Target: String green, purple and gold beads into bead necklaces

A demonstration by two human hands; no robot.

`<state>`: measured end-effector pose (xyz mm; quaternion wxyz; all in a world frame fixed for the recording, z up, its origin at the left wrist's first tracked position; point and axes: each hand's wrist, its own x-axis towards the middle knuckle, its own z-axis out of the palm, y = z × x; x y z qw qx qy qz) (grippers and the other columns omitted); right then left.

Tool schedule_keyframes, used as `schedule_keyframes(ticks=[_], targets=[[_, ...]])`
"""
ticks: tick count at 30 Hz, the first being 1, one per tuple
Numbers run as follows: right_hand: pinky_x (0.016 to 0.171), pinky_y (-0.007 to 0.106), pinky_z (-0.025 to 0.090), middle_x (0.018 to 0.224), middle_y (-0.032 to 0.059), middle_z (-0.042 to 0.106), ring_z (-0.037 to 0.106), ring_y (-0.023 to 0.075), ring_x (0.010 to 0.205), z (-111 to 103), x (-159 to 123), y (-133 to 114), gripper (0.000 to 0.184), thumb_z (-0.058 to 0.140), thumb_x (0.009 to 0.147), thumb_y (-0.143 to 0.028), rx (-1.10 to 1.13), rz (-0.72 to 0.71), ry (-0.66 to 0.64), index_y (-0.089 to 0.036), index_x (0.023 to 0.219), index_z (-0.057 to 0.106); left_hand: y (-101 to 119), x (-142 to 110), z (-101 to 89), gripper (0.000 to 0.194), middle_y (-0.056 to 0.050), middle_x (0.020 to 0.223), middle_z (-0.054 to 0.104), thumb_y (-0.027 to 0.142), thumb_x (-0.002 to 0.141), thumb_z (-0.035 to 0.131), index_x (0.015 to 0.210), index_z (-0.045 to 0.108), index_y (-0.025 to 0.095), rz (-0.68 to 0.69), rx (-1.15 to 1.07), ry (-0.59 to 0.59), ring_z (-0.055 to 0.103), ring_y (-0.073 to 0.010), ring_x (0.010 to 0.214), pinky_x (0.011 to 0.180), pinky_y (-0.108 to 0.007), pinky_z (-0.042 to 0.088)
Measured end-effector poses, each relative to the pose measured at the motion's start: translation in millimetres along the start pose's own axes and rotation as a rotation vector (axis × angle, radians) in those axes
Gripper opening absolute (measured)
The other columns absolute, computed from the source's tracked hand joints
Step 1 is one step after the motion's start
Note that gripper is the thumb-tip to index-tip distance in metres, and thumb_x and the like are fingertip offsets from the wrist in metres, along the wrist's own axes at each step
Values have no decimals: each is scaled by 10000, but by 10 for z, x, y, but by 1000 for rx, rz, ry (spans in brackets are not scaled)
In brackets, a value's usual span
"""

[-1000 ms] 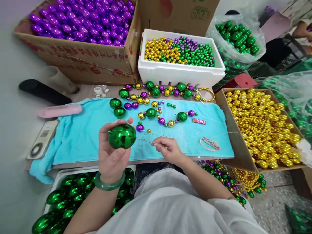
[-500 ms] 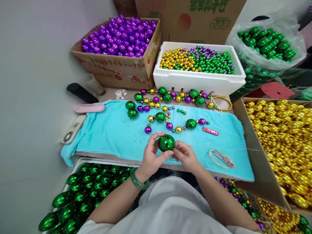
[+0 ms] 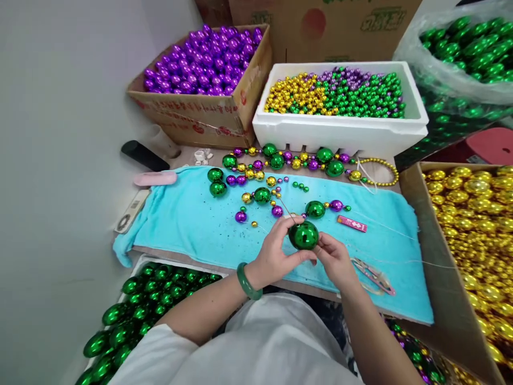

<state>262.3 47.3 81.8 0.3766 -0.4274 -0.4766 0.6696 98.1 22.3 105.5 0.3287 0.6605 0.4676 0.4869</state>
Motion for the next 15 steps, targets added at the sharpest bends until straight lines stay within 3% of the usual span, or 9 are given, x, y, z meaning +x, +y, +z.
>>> schedule_keyframes(ticks=[3, 4, 7, 9, 12, 15], targets=[[432, 231, 421, 555, 15, 619, 508, 107, 455, -173, 4, 62, 356, 736, 738, -511, 23, -36, 50, -170, 711, 639, -121, 170, -150, 857, -145, 1323, 547, 601, 685, 737, 1387, 430, 218, 133, 224, -208, 491, -303, 1234, 1047, -480, 406], [431, 234, 423, 562, 21, 629, 516, 112, 460, -234, 2, 85, 346, 739, 741, -503, 38, -58, 78, -171, 714, 644, -193, 259, -228, 800, -137, 1298, 572, 604, 717, 707, 1371, 462, 213, 157, 307, -250, 500, -298, 1207, 1038, -483, 403], [416, 234, 410, 558, 21, 625, 523, 121, 466, -389, -1, 128, 315, 765, 727, -469, 69, -124, 170, -177, 702, 648, -469, 598, -450, 319, -90, 1040, 679, 413, 919, 554, 1130, 656, 196, 101, 561, -213, 554, -255, 1005, 930, -445, 432], [408, 236, 399, 554, 19, 615, 523, 125, 470, -449, 5, 126, 303, 773, 723, -454, 75, -153, 215, -180, 691, 649, -647, 827, -508, 234, -116, 926, 679, 281, 934, 520, 999, 706, 155, -5, 739, -188, 549, -270, 951, 878, -437, 423], [406, 242, 388, 559, 26, 607, 527, 134, 485, -471, 20, 100, 286, 769, 734, -446, 74, -171, 244, -185, 695, 657, -812, 1080, -397, 232, -184, 882, 660, 112, 883, 490, 869, 721, 96, -185, 859, -223, 550, -308, 964, 841, -435, 395], [412, 259, 396, 566, 34, 605, 518, 140, 483, -464, 23, 78, 284, 760, 745, -451, 39, -185, 247, -188, 700, 665, -882, 1209, -164, 269, -247, 913, 650, -3, 821, 446, 805, 710, 47, -371, 814, -182, 538, -354, 1016, 840, -458, 372]])
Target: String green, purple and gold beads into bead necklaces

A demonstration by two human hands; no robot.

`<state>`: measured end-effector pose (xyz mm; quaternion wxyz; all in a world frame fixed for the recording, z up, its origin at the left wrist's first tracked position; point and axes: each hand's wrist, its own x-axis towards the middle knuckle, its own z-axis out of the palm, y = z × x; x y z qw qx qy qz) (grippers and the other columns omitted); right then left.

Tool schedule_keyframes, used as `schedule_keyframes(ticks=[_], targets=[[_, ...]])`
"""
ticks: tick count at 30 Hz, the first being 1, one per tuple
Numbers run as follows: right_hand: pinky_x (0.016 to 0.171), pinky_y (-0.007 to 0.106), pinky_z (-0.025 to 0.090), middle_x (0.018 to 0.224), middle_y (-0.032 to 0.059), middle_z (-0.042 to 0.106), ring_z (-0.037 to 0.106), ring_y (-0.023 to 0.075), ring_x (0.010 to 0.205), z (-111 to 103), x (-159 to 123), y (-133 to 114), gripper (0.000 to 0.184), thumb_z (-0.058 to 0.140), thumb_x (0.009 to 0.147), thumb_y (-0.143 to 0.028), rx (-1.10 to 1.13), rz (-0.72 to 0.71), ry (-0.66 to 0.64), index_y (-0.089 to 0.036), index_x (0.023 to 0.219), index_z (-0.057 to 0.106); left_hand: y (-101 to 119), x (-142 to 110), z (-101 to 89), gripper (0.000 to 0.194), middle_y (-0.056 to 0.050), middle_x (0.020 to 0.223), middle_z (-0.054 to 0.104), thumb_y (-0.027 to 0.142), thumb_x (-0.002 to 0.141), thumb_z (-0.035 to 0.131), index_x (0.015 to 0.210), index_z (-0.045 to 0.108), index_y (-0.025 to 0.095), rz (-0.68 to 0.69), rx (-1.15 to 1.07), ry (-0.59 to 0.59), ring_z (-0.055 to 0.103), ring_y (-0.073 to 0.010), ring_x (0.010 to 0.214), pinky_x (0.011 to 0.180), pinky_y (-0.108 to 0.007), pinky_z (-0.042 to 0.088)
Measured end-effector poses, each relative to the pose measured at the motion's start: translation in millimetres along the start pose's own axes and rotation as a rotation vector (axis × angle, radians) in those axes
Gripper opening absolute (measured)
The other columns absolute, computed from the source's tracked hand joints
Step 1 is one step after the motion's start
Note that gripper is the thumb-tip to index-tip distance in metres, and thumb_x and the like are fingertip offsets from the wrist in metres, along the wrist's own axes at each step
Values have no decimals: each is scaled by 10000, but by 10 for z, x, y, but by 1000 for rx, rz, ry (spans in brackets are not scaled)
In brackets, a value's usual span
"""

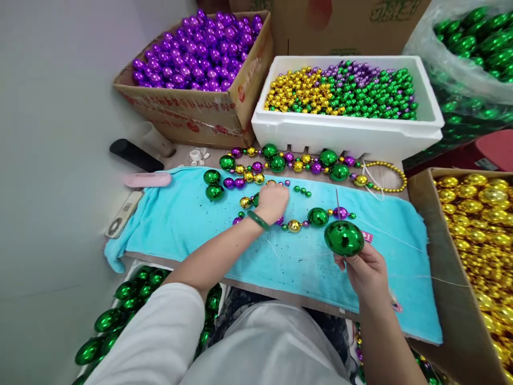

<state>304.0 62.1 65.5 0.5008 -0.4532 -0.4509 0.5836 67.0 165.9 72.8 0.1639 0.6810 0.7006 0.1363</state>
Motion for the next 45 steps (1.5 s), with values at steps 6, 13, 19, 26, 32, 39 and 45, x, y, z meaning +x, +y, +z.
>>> schedule_keyframes(ticks=[6, 13, 19, 26, 32, 39, 45], targets=[[416, 252, 402, 573, 35, 606, 524, 138, 490, -48, 7, -6, 216, 768, 750, -383, -2, -19, -19, -189, 713, 681, 95, 103, 146, 262, -249, 924, 670, -56, 784, 453, 793, 700, 30, -95, -74, 25, 548, -351, 1045, 883, -492, 390], [429, 236, 360, 551, 13, 575, 471, 114, 479, 39, 2, 27, 212, 712, 785, -359, -82, 54, 5, -178, 701, 640, -1, -159, -231, 148, -71, 938, 697, 209, 857, 623, 968, 719, 186, -54, -1239, 16, 611, -165, 829, 774, -304, 481], [415, 231, 310, 506, -3, 536, 422, 100, 445, 197, 2, 11, 223, 684, 758, -364, -132, 111, 4, -172, 667, 619, -24, -393, -442, 168, -68, 891, 697, 232, 835, 678, 975, 709, 144, -251, -1912, -167, 635, -107, 730, 648, -208, 513], [408, 233, 296, 488, -13, 516, 407, 97, 433, 279, -17, -67, 207, 681, 729, -367, -149, 129, -6, -179, 665, 622, -14, -461, -462, 145, -48, 887, 700, 191, 794, 717, 933, 708, 151, -251, -1909, -61, 639, -96, 748, 654, -192, 519], [403, 236, 297, 483, -20, 505, 390, 93, 428, 312, -19, -98, 221, 676, 726, -388, -165, 127, 1, -181, 671, 624, 20, -520, -467, 202, -24, 850, 682, 201, 731, 765, 923, 721, 155, -190, -1838, 56, 620, -86, 729, 660, -204, 503], [404, 239, 296, 478, -18, 503, 382, 92, 425, 302, -39, -133, 209, 674, 737, -372, -191, 111, 6, -181, 667, 628, 53, -566, -438, 238, -19, 892, 664, 200, 736, 750, 970, 706, 196, -100, -1753, 199, 612, -97, 765, 673, -219, 504], [405, 238, 287, 480, -14, 512, 393, 94, 428, 283, -46, -130, 210, 682, 734, -369, -184, 126, -1, -181, 662, 626, 23, -595, -442, 291, -17, 913, 663, 170, 741, 733, 1024, 670, 201, -143, -1843, 127, 636, -110, 792, 697, -237, 502]])
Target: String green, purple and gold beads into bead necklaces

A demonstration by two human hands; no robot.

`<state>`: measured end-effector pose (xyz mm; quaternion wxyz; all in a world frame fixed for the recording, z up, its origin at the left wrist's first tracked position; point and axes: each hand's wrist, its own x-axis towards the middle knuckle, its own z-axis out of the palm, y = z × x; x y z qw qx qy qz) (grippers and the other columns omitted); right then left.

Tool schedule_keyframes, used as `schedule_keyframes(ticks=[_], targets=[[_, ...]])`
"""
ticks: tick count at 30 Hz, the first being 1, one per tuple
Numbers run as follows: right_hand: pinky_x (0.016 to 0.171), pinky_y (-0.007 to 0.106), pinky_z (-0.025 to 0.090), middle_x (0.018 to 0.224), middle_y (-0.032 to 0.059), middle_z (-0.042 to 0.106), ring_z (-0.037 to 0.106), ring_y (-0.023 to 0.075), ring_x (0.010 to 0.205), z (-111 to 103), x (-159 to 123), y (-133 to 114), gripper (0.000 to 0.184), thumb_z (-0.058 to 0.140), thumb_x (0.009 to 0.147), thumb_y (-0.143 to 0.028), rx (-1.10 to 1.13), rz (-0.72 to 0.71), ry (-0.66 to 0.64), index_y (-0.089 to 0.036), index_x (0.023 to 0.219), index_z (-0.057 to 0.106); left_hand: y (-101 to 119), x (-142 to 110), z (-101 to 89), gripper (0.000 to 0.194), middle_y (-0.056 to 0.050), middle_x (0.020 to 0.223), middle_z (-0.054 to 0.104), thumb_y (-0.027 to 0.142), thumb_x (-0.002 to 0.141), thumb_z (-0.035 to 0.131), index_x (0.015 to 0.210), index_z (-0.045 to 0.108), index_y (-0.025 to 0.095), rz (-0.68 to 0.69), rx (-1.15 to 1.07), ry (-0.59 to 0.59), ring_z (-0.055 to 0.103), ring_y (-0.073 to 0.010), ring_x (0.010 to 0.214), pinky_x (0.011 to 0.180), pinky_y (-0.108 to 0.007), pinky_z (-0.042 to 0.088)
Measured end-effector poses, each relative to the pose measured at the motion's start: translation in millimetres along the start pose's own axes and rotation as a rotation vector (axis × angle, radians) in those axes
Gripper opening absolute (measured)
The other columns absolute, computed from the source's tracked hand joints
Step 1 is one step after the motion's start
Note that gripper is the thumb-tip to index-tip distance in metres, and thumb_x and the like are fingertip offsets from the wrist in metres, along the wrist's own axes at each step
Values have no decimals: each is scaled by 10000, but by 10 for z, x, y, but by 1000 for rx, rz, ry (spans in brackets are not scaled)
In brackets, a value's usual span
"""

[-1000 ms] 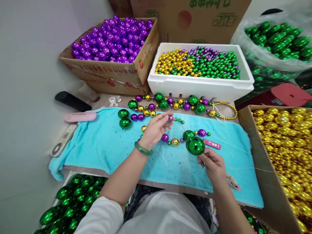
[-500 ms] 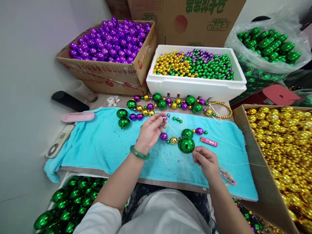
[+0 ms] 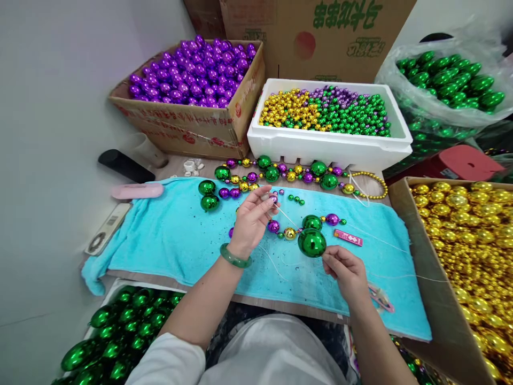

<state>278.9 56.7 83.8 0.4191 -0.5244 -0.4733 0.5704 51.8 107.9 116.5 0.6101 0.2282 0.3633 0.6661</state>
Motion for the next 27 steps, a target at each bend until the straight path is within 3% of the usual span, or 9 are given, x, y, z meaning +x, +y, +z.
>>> schedule_keyframes(ticks=[4, 9, 13, 17, 20, 22, 24, 27], targets=[[409, 233, 284, 485, -14, 517, 393, 89, 431, -4, -1, 33, 202, 688, 735, -361, 14, 12, -6, -176, 672, 636, 12, -4, -27, 255, -17, 887, 670, 161, 755, 709, 1003, 659, 191, -124, -101, -2, 654, -121, 789, 697, -242, 509], [401, 228, 270, 485, -16, 511, 402, 91, 433, 4, -1, 60, 199, 687, 732, -359, 20, 37, -1, -174, 676, 639, 7, 2, -54, 242, -16, 867, 672, 141, 755, 696, 990, 664, 191, -153, -151, 17, 666, -127, 798, 687, -237, 519], [401, 228, 272, 488, -19, 508, 400, 88, 435, 3, -11, 26, 193, 681, 738, -355, 9, 31, 10, -172, 690, 642, 12, 18, -71, 269, -17, 901, 663, 150, 746, 714, 1006, 658, 197, -93, -79, 9, 661, -125, 801, 699, -244, 520], [402, 226, 283, 483, -24, 498, 392, 85, 432, 9, -1, -12, 210, 683, 742, -365, -14, 24, -9, -170, 686, 629, -57, -23, -47, 372, -2, 929, 631, 149, 716, 752, 1063, 637, 220, 72, 69, -38, 644, -114, 806, 723, -242, 515], [401, 218, 299, 498, -19, 520, 401, 80, 429, 21, 38, 32, 246, 703, 731, -388, -6, 41, -20, -171, 673, 601, -160, -93, -21, 532, -6, 932, 630, 164, 695, 781, 1182, 585, 246, 83, 244, -163, 635, -126, 829, 749, -255, 520], [393, 209, 308, 513, -13, 541, 430, 85, 433, 16, 70, 88, 279, 723, 714, -413, 32, 61, -2, -175, 672, 582, -191, -92, -43, 499, -34, 991, 636, 220, 723, 771, 1188, 591, 240, 90, 449, -235, 633, -146, 854, 750, -273, 524], [388, 200, 316, 525, -10, 554, 461, 92, 444, -7, 96, 138, 302, 741, 701, -428, 76, 69, 22, -180, 682, 571, -151, 2, -127, 308, -57, 1033, 637, 279, 787, 715, 1081, 654, 214, 198, 754, -194, 621, -159, 859, 758, -295, 520], [390, 191, 327, 530, -11, 558, 476, 92, 453, -66, 116, 162, 313, 758, 696, -430, 115, 49, 41, -181, 687, 569, 21, 327, -339, 144, -68, 986, 654, 254, 862, 607, 951, 697, 184, 402, 1260, -2, 602, -189, 896, 850, -344, 497]])
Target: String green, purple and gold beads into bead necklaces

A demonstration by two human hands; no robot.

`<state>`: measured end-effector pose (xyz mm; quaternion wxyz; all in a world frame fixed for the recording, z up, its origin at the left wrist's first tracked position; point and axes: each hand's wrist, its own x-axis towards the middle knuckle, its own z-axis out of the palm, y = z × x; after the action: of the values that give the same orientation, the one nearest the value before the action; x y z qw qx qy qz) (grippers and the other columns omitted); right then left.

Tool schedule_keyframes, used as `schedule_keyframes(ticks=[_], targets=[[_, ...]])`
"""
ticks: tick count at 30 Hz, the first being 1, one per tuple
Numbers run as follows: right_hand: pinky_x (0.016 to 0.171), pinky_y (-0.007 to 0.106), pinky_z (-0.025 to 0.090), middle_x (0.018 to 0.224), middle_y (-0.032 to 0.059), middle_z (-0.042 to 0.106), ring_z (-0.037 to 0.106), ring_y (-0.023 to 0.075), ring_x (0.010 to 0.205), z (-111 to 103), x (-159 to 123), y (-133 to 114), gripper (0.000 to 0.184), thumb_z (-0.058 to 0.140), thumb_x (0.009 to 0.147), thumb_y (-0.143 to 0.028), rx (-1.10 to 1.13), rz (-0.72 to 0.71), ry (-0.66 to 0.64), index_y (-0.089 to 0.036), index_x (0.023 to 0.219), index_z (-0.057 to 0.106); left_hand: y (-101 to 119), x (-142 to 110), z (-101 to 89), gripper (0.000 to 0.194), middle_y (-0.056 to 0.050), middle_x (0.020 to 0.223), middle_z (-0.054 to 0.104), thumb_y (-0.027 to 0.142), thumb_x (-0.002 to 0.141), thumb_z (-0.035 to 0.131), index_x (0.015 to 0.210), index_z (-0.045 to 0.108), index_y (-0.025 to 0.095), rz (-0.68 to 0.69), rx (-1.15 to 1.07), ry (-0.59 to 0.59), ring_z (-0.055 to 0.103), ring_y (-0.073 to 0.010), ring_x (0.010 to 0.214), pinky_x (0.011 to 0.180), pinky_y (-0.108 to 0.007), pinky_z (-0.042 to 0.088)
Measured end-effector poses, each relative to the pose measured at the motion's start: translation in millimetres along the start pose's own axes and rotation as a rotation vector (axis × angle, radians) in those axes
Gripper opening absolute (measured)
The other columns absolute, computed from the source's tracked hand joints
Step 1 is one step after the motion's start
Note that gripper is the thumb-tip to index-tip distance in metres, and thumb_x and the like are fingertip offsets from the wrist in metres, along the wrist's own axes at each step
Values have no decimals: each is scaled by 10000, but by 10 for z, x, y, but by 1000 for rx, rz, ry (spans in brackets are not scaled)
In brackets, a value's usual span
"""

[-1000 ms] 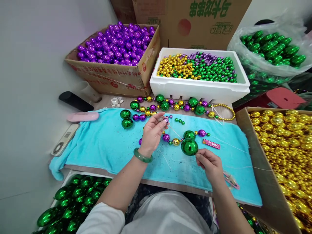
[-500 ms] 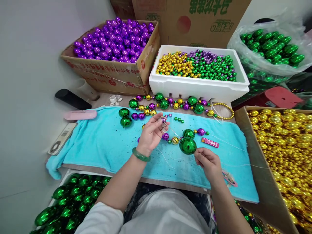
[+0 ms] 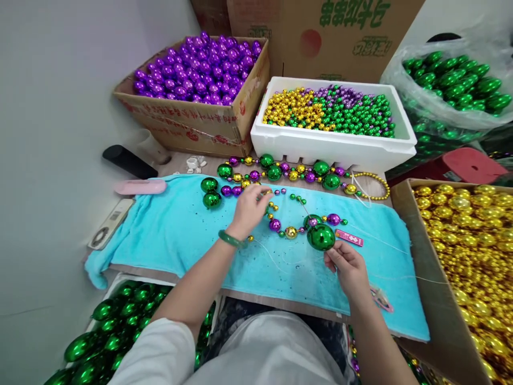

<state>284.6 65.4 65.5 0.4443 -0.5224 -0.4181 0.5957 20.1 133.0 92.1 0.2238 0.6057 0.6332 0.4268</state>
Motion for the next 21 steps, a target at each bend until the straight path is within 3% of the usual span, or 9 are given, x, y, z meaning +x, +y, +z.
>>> schedule_keyframes(ticks=[2, 6, 8, 13, 15, 17, 19, 21], targets=[[391, 190, 332, 531, -9, 561, 472, 89, 451, -36, 5, -20, 312, 763, 697, -427, 4, -16, 9, -177, 687, 577, -178, 260, -88, 180, -85, 1009, 661, 204, 865, 571, 982, 703, 169, 12, 257, -40, 602, -218, 959, 918, -375, 475], [389, 191, 331, 543, -8, 569, 459, 83, 444, -57, 11, -70, 300, 754, 712, -421, 8, -53, 34, -178, 691, 580, -386, 648, -73, 264, -94, 1115, 656, 219, 854, 567, 1074, 707, 178, 136, 518, -408, 599, -245, 1052, 968, -370, 447], [387, 193, 329, 543, -8, 567, 458, 83, 442, -44, 13, -84, 300, 743, 720, -424, 0, -65, 36, -178, 685, 575, -410, 736, -2, 302, -104, 1135, 656, 248, 817, 617, 1099, 703, 183, 139, 600, -535, 604, -268, 1058, 950, -378, 454], [375, 197, 318, 530, -9, 557, 462, 92, 438, -25, -3, -124, 314, 723, 712, -449, -23, -67, 32, -178, 677, 568, -360, 786, 99, 350, -135, 1068, 682, 174, 727, 648, 1072, 703, 154, 125, 620, -575, 625, -298, 1019, 910, -394, 475], [380, 199, 319, 523, -11, 551, 453, 89, 434, -42, -18, -142, 313, 716, 714, -447, -27, -68, 34, -179, 670, 561, -298, 741, 73, 364, -152, 1089, 665, 159, 729, 614, 1085, 685, 131, 119, 582, -505, 612, -306, 1044, 940, -417, 464], [386, 198, 317, 519, -13, 548, 448, 87, 435, -64, -40, -153, 306, 713, 713, -440, -25, -71, 43, -179, 671, 560, -194, 631, 22, 356, -135, 1081, 655, 184, 726, 620, 1076, 661, 140, 51, 344, -359, 607, -290, 1043, 952, -427, 465], [389, 197, 309, 513, -14, 542, 446, 87, 437, -70, -69, -153, 302, 714, 708, -436, -16, -70, 43, -179, 672, 560, -48, 459, -34, 328, -81, 1011, 661, 224, 714, 651, 1037, 630, 175, -115, -150, -220, 633, -240, 966, 899, -396, 503], [395, 199, 306, 508, -15, 538, 438, 85, 436, -48, -101, -145, 293, 709, 710, -429, -12, -61, 21, -177, 668, 564, 122, 262, -77, 288, -44, 932, 666, 241, 717, 663, 994, 605, 187, -334, -714, -174, 658, -188, 865, 817, -339, 538]])
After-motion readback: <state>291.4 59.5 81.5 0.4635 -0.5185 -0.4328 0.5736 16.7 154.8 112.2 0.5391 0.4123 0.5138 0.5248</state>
